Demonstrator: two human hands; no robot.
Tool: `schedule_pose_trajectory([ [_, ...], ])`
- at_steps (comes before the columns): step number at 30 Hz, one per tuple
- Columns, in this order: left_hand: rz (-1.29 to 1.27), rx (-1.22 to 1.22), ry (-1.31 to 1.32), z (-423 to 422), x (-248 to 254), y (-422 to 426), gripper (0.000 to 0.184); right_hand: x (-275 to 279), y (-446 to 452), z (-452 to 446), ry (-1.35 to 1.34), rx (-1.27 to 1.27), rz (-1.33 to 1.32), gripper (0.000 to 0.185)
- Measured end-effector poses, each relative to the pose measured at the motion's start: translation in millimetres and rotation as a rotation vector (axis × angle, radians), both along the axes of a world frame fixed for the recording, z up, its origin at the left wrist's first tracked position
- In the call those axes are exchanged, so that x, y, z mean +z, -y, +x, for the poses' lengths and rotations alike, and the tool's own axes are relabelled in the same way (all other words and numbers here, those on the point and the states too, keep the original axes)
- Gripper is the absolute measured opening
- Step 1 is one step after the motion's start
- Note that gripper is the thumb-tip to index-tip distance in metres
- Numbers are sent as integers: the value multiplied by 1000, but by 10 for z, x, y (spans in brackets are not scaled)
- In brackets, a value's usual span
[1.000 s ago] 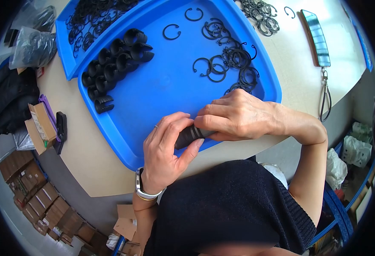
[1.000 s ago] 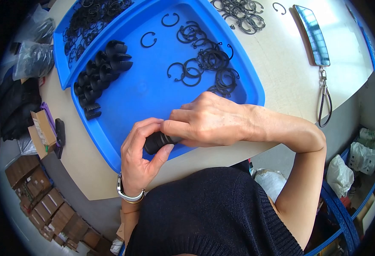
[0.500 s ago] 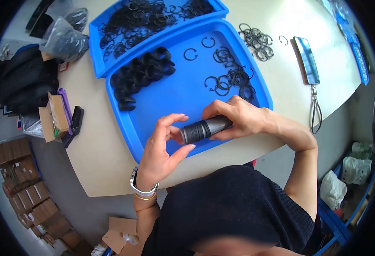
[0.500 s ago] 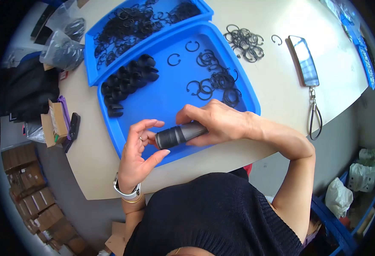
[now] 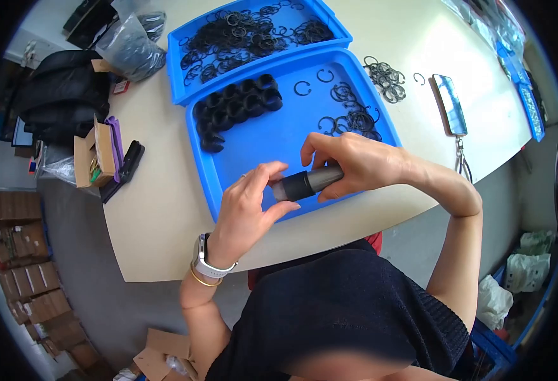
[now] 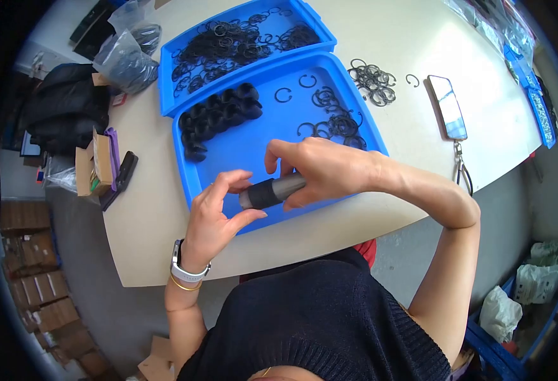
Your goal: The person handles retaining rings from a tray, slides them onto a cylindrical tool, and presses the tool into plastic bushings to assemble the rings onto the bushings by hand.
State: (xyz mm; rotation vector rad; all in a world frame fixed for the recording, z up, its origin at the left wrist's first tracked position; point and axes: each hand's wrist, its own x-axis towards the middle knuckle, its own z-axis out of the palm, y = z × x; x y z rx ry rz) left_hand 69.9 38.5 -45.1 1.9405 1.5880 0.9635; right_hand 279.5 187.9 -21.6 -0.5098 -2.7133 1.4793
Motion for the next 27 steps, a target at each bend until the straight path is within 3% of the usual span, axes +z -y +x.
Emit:
schedule_pose_trajectory([
  [6,-23,31,3,-178,-134,63,65,241,30,-202,165,135,0,49],
  [9,20,58,-16,-269,-226,54,65,226,86,-257,-44,67,186,43],
  [16,-164,-1,43,-420,-439,-89,70,59,54,-496,-120,55,252,40],
  [19,-122,-26,29,-466,-522,-193,71,94,97,-677,-185,129,363,30],
  [23,-175,-84,26,-562,-545,-272,58,113,158,-862,-170,184,561,20],
  [27,-318,-147,133,-667,-419,-280,47,67,117,-956,-145,202,600,21],
])
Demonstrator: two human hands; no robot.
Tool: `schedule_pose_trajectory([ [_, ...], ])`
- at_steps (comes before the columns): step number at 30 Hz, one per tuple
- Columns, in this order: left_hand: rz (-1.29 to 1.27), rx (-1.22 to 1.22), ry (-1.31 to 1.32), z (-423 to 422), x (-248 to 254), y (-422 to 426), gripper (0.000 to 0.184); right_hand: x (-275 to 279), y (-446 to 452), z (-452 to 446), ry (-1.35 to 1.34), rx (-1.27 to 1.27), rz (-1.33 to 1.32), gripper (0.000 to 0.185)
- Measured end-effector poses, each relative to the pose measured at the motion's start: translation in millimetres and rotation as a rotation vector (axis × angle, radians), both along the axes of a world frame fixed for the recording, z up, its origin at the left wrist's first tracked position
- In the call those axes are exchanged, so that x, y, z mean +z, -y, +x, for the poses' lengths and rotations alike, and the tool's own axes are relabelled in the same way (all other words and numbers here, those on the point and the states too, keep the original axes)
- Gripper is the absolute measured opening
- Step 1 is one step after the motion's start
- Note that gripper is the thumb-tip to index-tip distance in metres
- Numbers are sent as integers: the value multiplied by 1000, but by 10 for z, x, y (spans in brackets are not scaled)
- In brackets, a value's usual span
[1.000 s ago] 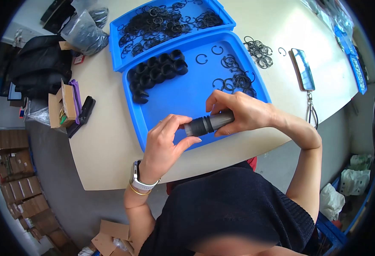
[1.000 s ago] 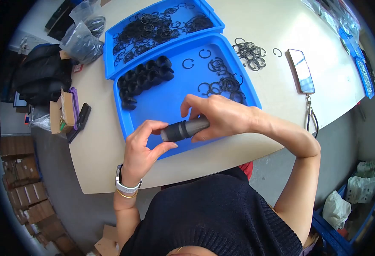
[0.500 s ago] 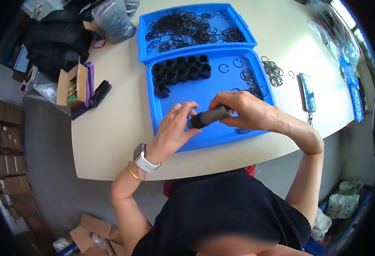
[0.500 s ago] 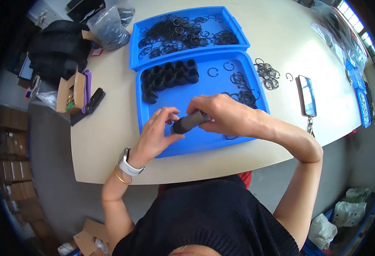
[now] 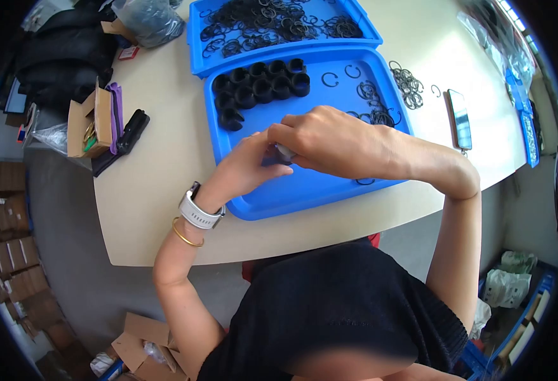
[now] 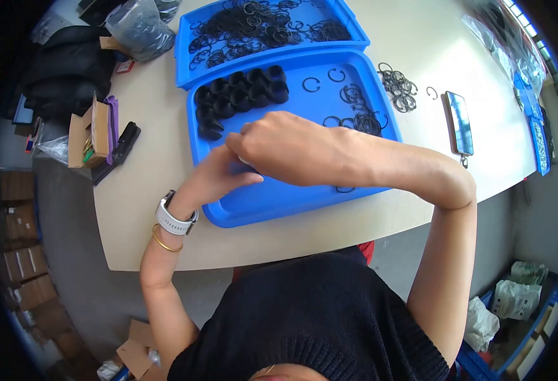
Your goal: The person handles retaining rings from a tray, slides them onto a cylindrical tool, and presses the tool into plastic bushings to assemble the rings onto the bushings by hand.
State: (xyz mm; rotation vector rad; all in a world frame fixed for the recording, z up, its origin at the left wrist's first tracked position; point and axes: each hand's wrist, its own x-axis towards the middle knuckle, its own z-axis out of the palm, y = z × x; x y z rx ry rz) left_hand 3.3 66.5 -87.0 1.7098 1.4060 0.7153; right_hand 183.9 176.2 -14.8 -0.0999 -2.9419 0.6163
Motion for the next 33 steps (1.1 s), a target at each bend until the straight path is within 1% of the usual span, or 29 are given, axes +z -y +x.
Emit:
schedule_pose_trajectory([
  [2,-35,97,119,2,46,-2,39,-7,-34,-22,44,46,49,28],
  [3,-42,90,119,-14,28,-4,39,-28,-51,-36,45,39,43,28],
  [5,-13,80,26,-49,-9,-12,36,-57,-80,-63,-3,83,65,26],
  [6,-17,77,26,-52,-4,-20,36,-51,-80,-67,-3,80,62,26],
  [8,-121,50,-95,-55,18,-30,40,-13,-81,-71,-5,95,60,21],
  [9,-125,48,-96,-33,7,-21,40,-3,-75,-71,-6,94,56,21],
  [11,3,98,-257,43,-16,10,33,32,-58,-67,42,47,109,23],
  [12,1,97,-256,58,7,17,33,72,-55,-58,42,47,107,23],
  [14,290,117,-326,80,121,37,35,153,-50,-49,146,4,128,28],
  [15,288,119,-325,64,181,64,35,113,-60,-47,147,7,127,28],
  [17,234,111,-294,-38,295,133,37,22,-102,-46,30,37,-13,34],
  [18,237,122,-299,-89,332,156,37,25,-109,-36,27,47,-9,34],
  [20,195,220,-250,-194,390,204,36,49,-109,-20,121,-1,-65,37],
  [21,196,233,-254,-252,418,214,36,40,-143,-29,118,12,-63,37],
  [23,282,349,-252,-379,468,199,34,13,-213,-73,81,3,-132,38],
  [24,286,374,-288,-444,484,180,33,52,-230,-119,105,-26,-150,38],
  [27,341,414,-298,-602,386,99,30,-6,-314,-258,81,-32,-107,39],
  [30,385,404,-300,-670,236,7,31,-13,-381,-397,74,-48,-79,38],
  [33,365,413,-282,-673,176,-57,32,-10,-443,-526,65,-47,-57,36],
])
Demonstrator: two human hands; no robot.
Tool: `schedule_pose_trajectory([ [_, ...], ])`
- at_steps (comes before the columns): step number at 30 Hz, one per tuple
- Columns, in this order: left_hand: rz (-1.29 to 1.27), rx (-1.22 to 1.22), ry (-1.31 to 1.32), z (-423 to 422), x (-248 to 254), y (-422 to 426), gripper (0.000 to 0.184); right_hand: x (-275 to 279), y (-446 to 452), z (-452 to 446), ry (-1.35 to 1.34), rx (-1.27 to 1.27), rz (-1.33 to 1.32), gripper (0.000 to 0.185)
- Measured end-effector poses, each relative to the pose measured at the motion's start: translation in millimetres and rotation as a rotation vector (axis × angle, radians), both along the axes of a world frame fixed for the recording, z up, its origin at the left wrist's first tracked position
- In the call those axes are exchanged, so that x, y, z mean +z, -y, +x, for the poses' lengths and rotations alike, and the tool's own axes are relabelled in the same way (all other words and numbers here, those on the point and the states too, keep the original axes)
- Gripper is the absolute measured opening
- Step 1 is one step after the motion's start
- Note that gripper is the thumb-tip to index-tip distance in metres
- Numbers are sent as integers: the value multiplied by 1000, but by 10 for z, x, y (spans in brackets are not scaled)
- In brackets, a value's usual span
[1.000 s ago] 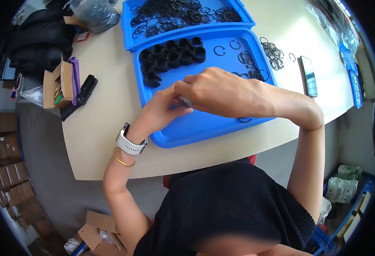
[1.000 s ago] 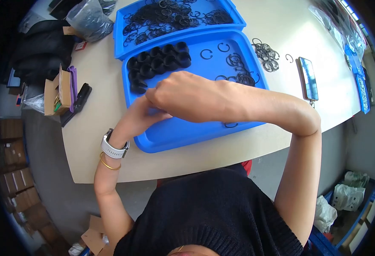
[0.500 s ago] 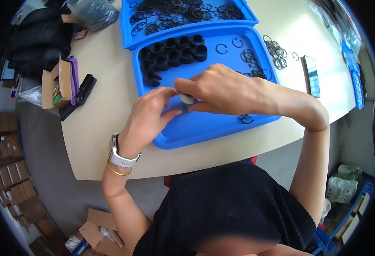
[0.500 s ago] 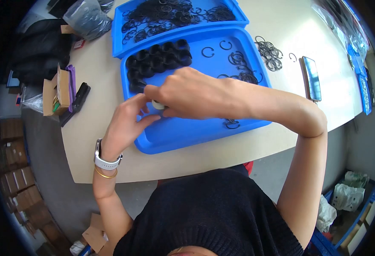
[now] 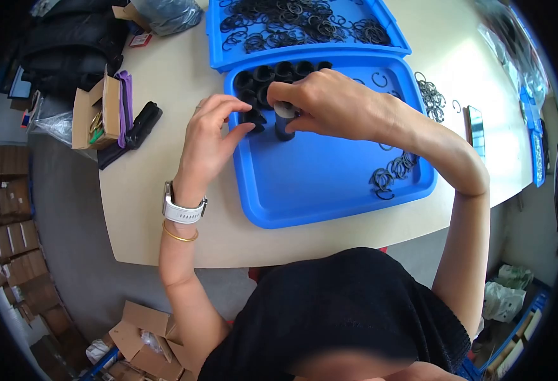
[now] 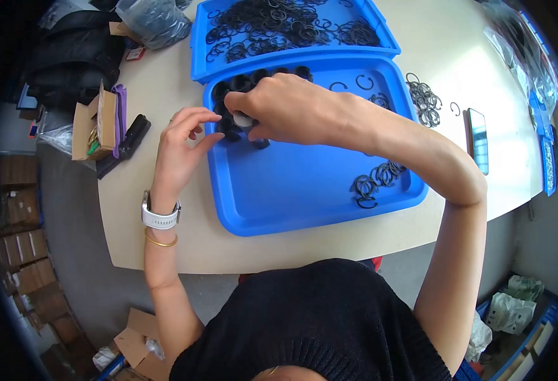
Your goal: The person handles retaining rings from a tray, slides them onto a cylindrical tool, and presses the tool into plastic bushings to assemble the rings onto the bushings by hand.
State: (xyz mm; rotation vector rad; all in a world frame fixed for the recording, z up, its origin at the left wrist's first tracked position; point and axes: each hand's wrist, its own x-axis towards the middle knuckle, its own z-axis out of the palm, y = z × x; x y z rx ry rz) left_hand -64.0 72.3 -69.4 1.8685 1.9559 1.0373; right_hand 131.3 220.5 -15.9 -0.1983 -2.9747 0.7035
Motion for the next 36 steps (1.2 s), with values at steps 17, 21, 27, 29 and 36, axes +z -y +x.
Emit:
schedule_pose_trajectory([
  [17,-10,18,-136,172,-213,-245,34,13,-179,-258,1,26,-30,30],
  [21,-53,39,-189,203,-209,-271,32,22,-159,-285,2,15,-13,34],
  [27,-49,19,-174,190,-235,-293,28,50,-161,-291,32,-4,1,36],
  [29,-47,16,-174,196,-238,-289,27,72,-167,-290,4,27,32,34],
  [36,-19,1,-180,190,-203,-286,27,168,-172,-311,-44,44,107,31],
])
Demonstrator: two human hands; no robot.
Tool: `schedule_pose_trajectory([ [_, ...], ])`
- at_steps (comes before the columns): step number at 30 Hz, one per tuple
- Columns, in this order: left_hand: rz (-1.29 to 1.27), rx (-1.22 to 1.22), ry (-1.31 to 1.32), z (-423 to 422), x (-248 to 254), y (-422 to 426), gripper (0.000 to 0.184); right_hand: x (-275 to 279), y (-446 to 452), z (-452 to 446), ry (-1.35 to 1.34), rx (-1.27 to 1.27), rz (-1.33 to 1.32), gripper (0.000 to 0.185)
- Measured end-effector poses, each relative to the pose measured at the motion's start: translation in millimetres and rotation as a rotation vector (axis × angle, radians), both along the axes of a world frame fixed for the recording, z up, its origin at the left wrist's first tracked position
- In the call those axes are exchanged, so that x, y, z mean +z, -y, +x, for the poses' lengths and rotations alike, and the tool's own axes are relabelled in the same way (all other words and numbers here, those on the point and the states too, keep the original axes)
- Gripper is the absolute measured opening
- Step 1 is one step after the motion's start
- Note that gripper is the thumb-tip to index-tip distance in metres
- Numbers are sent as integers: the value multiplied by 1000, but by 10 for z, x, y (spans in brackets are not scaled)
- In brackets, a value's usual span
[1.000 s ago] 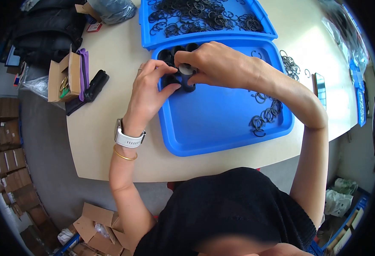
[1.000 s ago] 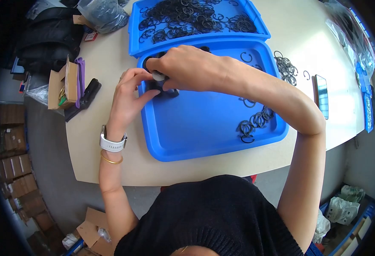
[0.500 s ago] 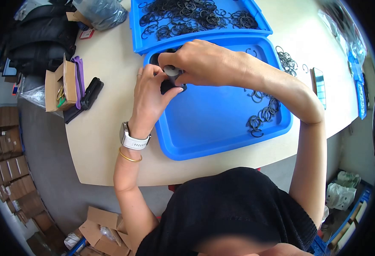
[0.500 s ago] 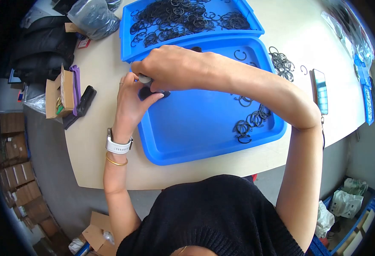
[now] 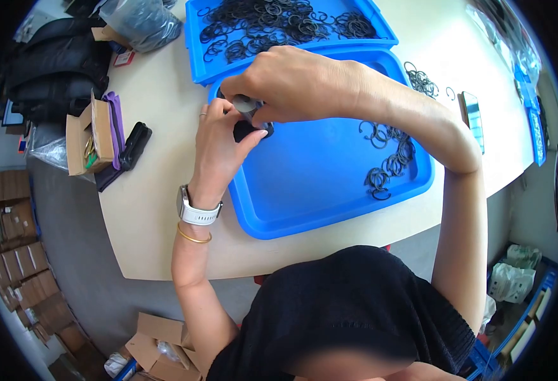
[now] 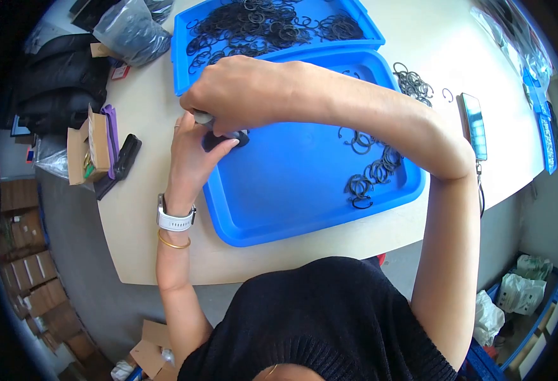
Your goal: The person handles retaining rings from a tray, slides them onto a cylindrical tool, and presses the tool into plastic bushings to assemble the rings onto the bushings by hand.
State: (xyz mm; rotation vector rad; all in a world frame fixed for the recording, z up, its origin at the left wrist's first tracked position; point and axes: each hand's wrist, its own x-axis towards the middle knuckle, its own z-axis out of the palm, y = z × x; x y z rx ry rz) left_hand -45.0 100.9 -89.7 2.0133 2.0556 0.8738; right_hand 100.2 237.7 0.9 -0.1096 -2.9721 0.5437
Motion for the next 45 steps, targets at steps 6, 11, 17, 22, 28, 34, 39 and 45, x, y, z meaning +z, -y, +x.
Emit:
schedule_pose_trajectory([
  [6,-37,3,-14,-10,-38,-10,27,28,32,-24,33,23,54,31],
  [11,-36,-4,15,-8,-26,1,27,51,41,-8,-7,24,70,30],
  [17,-50,-9,18,5,-18,-4,27,93,62,11,8,13,88,31],
  [22,-57,-12,22,-12,-17,-16,27,120,66,-14,30,-6,76,29],
  [28,-74,-20,17,-21,9,-2,28,149,66,-28,58,-14,40,30],
  [34,-63,-31,65,0,-9,-9,30,95,55,-13,15,5,56,29],
  [39,-76,-10,71,3,-36,-12,29,100,90,-46,45,-30,59,26],
  [45,-146,-16,137,-23,-88,-17,23,207,78,-4,-44,-24,72,28],
])
